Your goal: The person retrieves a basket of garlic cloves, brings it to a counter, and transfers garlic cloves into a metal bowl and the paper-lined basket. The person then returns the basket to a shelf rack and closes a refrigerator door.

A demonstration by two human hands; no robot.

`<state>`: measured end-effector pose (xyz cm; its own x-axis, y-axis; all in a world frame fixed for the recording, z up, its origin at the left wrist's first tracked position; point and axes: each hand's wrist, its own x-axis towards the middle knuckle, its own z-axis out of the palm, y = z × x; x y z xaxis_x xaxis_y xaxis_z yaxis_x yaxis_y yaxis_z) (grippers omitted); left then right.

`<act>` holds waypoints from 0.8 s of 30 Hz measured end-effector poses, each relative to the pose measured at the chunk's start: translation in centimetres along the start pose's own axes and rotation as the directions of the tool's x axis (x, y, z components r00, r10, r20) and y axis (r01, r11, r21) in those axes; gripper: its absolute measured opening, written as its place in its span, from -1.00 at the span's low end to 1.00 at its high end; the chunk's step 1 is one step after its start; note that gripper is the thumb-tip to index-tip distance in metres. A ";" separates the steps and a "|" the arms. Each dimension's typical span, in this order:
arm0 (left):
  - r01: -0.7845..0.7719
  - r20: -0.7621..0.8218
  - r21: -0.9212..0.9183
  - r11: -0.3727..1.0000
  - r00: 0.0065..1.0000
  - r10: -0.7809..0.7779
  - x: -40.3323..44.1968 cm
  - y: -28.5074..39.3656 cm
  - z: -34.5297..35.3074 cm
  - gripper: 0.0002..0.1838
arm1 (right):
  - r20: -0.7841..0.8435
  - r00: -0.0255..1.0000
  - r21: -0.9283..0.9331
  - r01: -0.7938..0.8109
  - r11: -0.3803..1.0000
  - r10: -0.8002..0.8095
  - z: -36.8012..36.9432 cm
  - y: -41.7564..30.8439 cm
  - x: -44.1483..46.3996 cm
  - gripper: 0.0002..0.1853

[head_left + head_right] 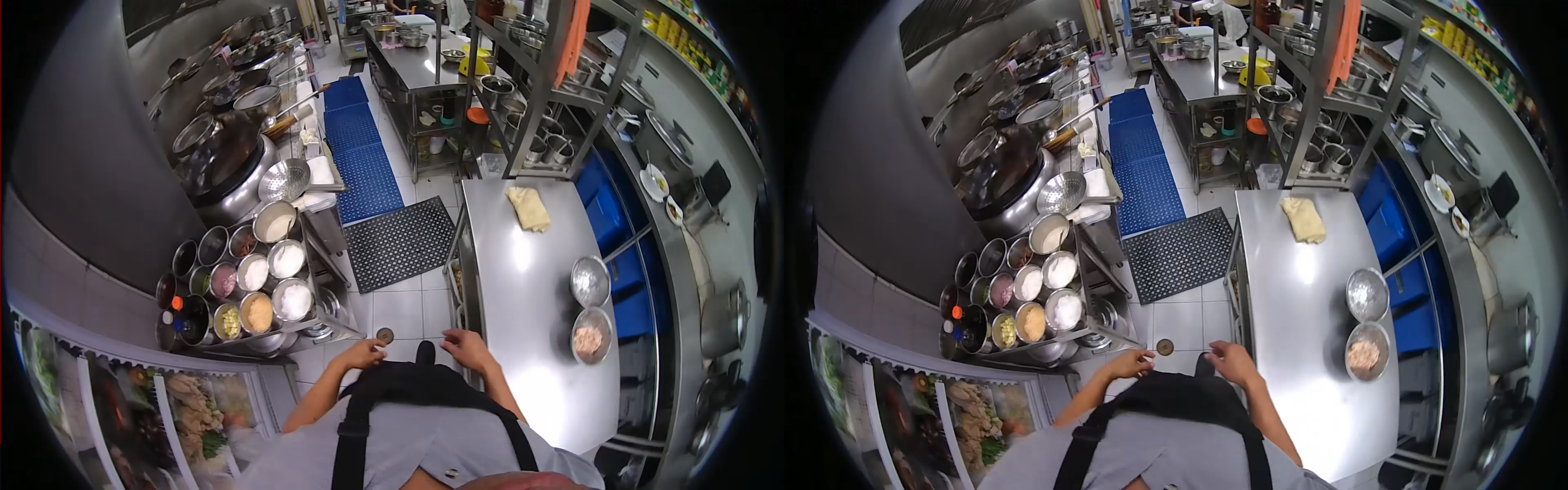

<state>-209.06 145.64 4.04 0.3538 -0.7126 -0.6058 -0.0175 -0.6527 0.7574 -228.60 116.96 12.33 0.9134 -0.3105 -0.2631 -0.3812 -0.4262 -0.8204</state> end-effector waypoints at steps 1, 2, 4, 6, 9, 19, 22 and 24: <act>-0.037 -0.008 0.058 0.998 0.999 0.037 0.9 1.8 -1.3 -0.53 | 0.023 1.000 0.045 0.016 0.999 -0.017 -0.6 0.1 1.6 -0.55; -0.071 -0.085 0.173 0.982 0.993 0.087 2.1 3.3 -2.5 -0.54 | 0.039 0.999 0.020 0.025 1.000 -0.025 -1.6 -0.3 3.1 -0.55; -0.112 -0.204 0.304 0.946 0.962 0.179 3.5 6.7 -4.9 -0.55 | 0.079 0.995 -0.065 0.069 0.995 -0.064 -3.9 -0.6 6.6 -0.56; -0.133 -0.266 0.285 0.949 0.941 0.212 4.0 11.3 -6.8 -0.54 | 0.046 0.997 -0.023 0.061 0.998 -0.060 -6.3 -1.0 9.4 -0.57; -0.190 -0.251 0.178 0.966 0.940 0.231 4.9 17.1 -9.1 -0.56 | -0.010 1.000 0.028 0.014 1.000 -0.013 -8.8 -0.3 13.7 -0.57; -0.338 -0.203 -0.033 0.941 0.924 0.325 16.8 25.6 -20.8 -0.60 | 0.040 0.994 -0.003 -0.105 0.994 0.105 -12.2 -1.4 30.2 -0.56; -0.451 -0.270 -0.115 0.885 0.872 0.409 22.6 25.5 -26.0 -0.60 | 0.106 0.985 -0.055 -0.133 0.990 0.138 -13.0 -2.6 37.0 -0.57; -0.428 -0.287 -0.135 0.894 0.880 0.378 24.0 27.3 -30.2 -0.60 | 0.157 0.970 -0.106 -0.169 0.980 0.184 -14.3 -4.2 41.1 -0.58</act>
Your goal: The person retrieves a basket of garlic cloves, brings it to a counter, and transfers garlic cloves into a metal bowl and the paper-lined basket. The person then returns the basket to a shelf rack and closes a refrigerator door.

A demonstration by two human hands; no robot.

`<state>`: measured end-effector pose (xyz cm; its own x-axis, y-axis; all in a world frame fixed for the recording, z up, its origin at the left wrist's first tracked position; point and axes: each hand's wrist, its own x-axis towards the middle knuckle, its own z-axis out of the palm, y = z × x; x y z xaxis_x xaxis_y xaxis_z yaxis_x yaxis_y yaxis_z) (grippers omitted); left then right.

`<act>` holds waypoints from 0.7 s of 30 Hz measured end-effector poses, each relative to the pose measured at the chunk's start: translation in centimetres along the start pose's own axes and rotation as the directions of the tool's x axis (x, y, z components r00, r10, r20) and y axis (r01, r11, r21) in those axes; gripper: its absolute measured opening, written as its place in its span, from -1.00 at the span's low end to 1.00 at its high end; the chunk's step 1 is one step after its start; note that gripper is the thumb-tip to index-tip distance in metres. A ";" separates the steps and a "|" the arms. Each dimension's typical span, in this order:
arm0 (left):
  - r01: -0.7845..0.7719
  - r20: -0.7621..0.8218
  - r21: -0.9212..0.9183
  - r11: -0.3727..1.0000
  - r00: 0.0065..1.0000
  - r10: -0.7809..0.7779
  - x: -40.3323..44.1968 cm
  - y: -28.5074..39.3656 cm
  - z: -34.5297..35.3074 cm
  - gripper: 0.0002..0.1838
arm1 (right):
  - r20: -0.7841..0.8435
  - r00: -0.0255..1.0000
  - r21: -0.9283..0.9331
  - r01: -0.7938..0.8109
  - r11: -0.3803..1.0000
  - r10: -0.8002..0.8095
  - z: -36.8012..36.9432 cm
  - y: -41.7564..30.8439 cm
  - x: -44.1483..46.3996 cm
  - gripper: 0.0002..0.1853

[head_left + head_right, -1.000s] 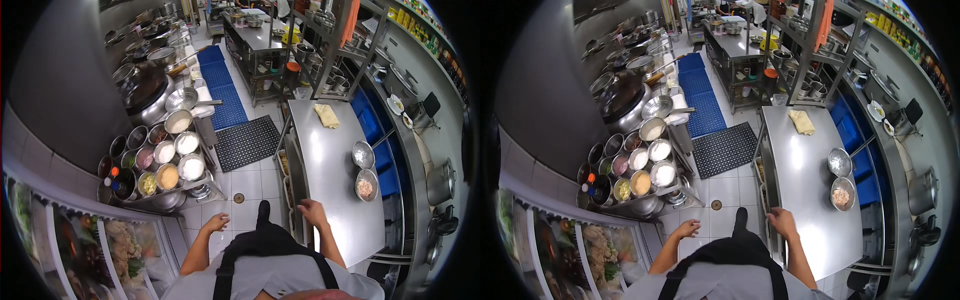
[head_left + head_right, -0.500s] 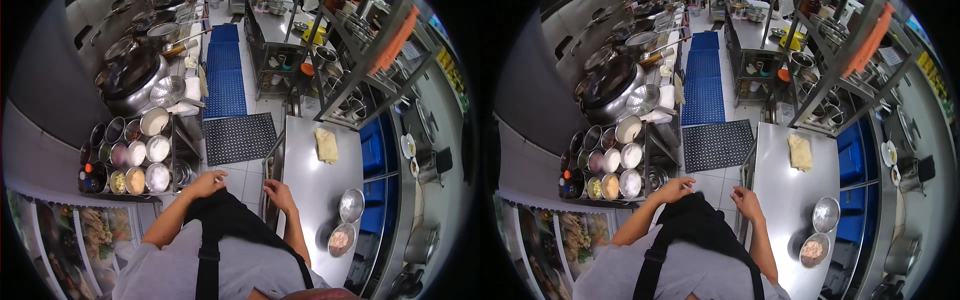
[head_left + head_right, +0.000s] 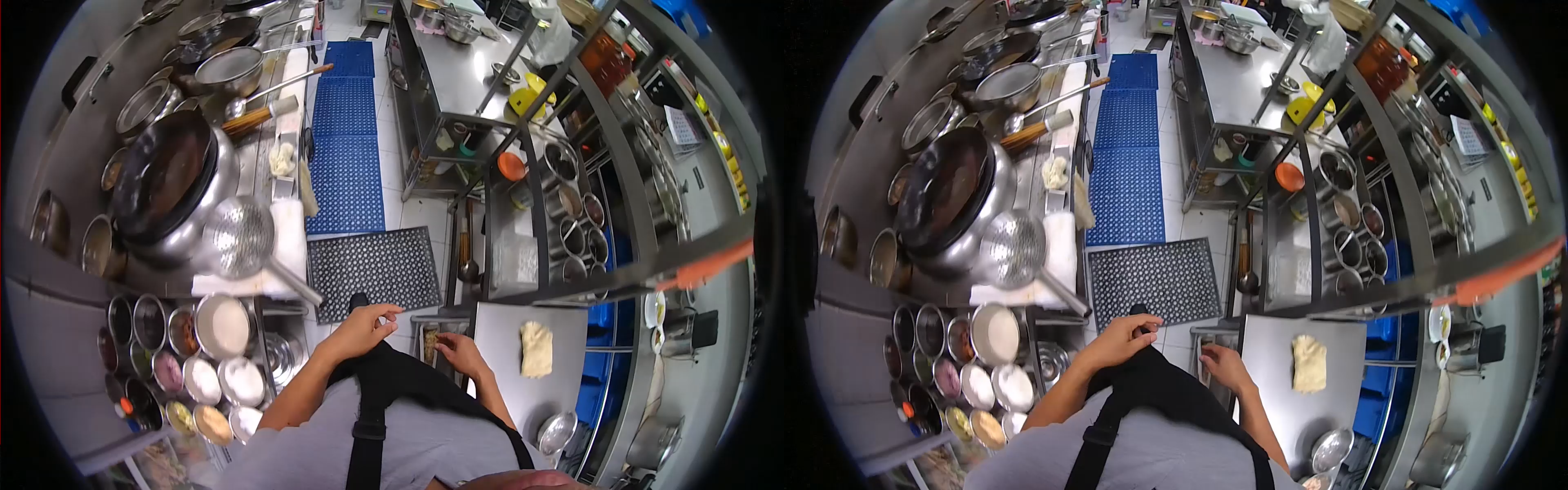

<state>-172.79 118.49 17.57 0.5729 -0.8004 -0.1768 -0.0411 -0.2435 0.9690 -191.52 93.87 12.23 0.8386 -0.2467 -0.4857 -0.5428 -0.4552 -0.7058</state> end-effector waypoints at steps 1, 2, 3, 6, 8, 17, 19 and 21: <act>0.000 -0.013 -0.004 1.000 1.000 0.000 1.6 0.5 -1.6 -0.60 | -0.014 1.000 -0.008 0.002 1.000 -0.002 -1.4 -1.1 1.7 -0.58; -0.001 -0.029 -0.007 1.000 1.000 0.000 3.3 0.9 -3.2 -0.60 | -0.026 1.000 -0.017 0.006 1.000 -0.007 -2.8 -1.9 3.3 -0.59; -0.004 -0.043 -0.012 1.000 0.999 0.003 4.7 1.1 -4.7 -0.60 | -0.034 0.999 -0.023 0.006 1.000 -0.007 -4.2 -2.6 4.7 -0.59; 0.032 -0.074 0.008 0.999 0.997 -0.032 8.1 2.7 -8.9 -0.61 | -0.142 0.989 -0.051 -0.035 0.998 0.028 -8.3 -3.9 8.5 -0.64; 0.025 -0.115 0.051 0.998 0.993 -0.019 10.1 2.9 -11.1 -0.61 | -0.210 0.977 -0.100 -0.069 0.993 0.047 -10.3 -2.6 11.2 -0.66; 0.116 -0.256 -0.010 0.993 0.960 -0.114 20.8 2.9 -18.2 -0.62 | -0.098 0.957 0.057 -0.268 0.962 0.272 -15.7 4.1 23.5 -0.68; 0.138 -0.301 0.019 0.990 0.945 -0.126 24.3 2.5 -19.2 -0.62 | -0.069 0.974 -0.010 -0.217 0.976 0.216 -17.6 3.0 28.6 -0.68; 0.176 -0.322 0.028 0.984 0.933 -0.158 28.3 3.3 -20.3 -0.62 | -0.035 0.986 -0.089 -0.164 0.983 0.161 -20.8 0.1 34.6 -0.66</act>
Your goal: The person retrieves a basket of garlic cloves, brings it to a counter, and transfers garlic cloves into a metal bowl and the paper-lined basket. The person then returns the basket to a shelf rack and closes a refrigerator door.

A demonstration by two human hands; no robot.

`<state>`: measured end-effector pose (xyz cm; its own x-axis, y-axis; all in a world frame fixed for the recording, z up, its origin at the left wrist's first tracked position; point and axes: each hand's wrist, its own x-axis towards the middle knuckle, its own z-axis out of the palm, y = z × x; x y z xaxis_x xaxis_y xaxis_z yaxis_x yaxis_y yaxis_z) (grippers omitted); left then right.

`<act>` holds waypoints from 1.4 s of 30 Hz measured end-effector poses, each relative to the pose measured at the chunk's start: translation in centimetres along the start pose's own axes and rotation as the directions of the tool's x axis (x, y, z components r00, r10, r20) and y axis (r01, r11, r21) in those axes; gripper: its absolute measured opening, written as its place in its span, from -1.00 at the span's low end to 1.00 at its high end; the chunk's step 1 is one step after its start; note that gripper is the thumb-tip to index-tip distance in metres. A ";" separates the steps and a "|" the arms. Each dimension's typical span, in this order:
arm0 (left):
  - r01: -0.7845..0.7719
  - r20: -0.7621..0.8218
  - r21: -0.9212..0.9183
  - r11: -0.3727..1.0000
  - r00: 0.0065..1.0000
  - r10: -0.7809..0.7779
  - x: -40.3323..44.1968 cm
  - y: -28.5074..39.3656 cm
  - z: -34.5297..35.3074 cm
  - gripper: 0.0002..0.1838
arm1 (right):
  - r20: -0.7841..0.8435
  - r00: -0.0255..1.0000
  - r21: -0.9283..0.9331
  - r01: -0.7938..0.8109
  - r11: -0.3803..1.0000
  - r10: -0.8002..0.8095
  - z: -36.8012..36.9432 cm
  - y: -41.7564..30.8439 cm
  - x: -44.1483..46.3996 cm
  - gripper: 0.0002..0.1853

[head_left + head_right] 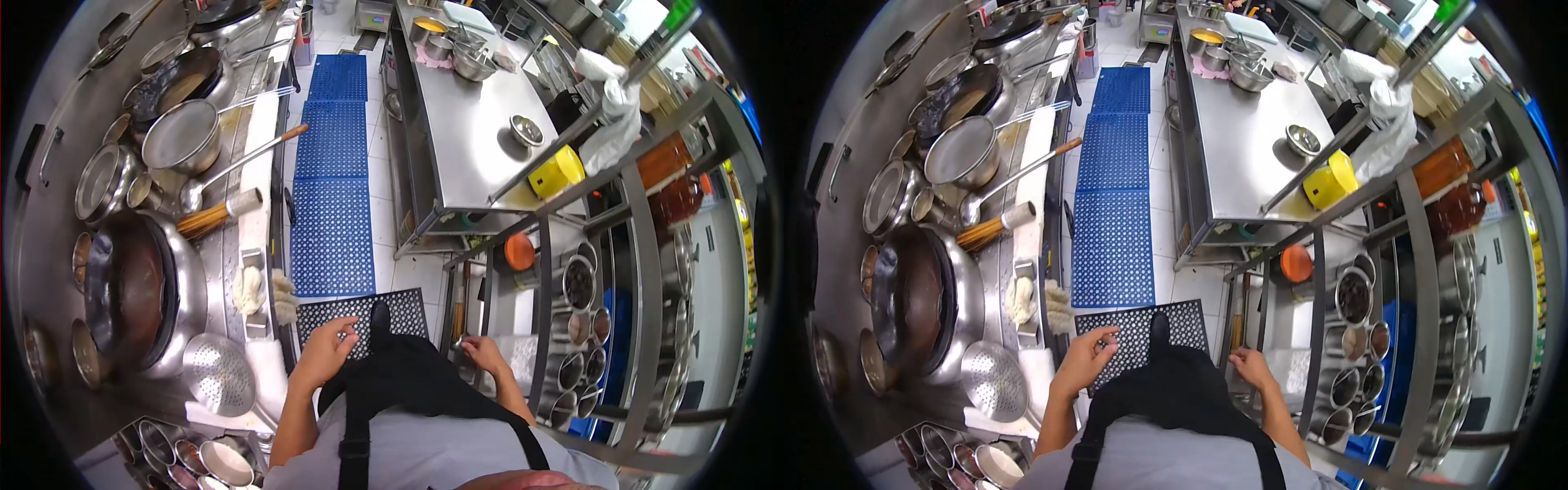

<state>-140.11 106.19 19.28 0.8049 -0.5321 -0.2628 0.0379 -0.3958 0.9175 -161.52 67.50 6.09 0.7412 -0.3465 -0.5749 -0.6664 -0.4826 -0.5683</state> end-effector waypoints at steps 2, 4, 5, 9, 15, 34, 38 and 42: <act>-0.047 -0.039 0.031 0.998 0.998 0.049 3.3 1.2 0.4 -0.63 | -0.062 0.953 -0.142 0.285 0.948 -0.296 -3.2 -5.7 4.9 -0.64; -0.042 -0.044 -0.021 0.999 0.998 0.041 6.8 3.4 0.3 -0.63 | -0.028 0.947 -0.050 0.318 0.947 -0.319 -5.5 -10.6 11.1 -0.65; -0.043 -0.024 -0.005 0.999 0.999 0.043 8.3 3.8 0.1 -0.61 | -0.050 0.916 -0.073 0.395 0.916 -0.399 -7.0 -13.6 13.5 -0.65; 0.007 -0.038 0.004 1.000 0.999 -0.007 13.2 4.3 -0.5 -0.61 | -0.187 0.855 0.061 0.501 0.863 -0.483 -12.5 -25.0 21.3 -0.64; 0.055 -0.085 0.004 0.998 0.995 -0.055 22.1 4.1 -4.1 -0.60 | -0.462 0.790 0.251 0.552 0.795 -0.403 -16.6 -28.7 37.0 -0.44; 0.027 0.086 -0.029 0.999 0.996 -0.024 60.4 11.8 -19.8 -0.62 | -0.442 0.863 0.717 0.175 0.674 0.245 -19.7 -30.0 49.6 -0.45; 0.032 0.116 0.009 0.999 0.993 -0.032 67.2 12.4 -20.3 -0.61 | -0.365 0.915 0.727 0.166 0.667 0.170 -22.0 -35.7 56.7 -0.45; -0.012 0.105 0.107 0.994 0.994 0.000 73.5 16.4 -21.9 -0.61 | -0.405 0.909 0.530 0.317 0.786 -0.093 -24.8 -43.4 66.5 -0.49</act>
<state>-67.40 76.95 21.53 0.7379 -0.6082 -0.2924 -0.0350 -0.4671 0.8835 -81.34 45.45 7.08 0.7689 -0.5961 -0.2313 -0.3317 -0.0627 -0.9413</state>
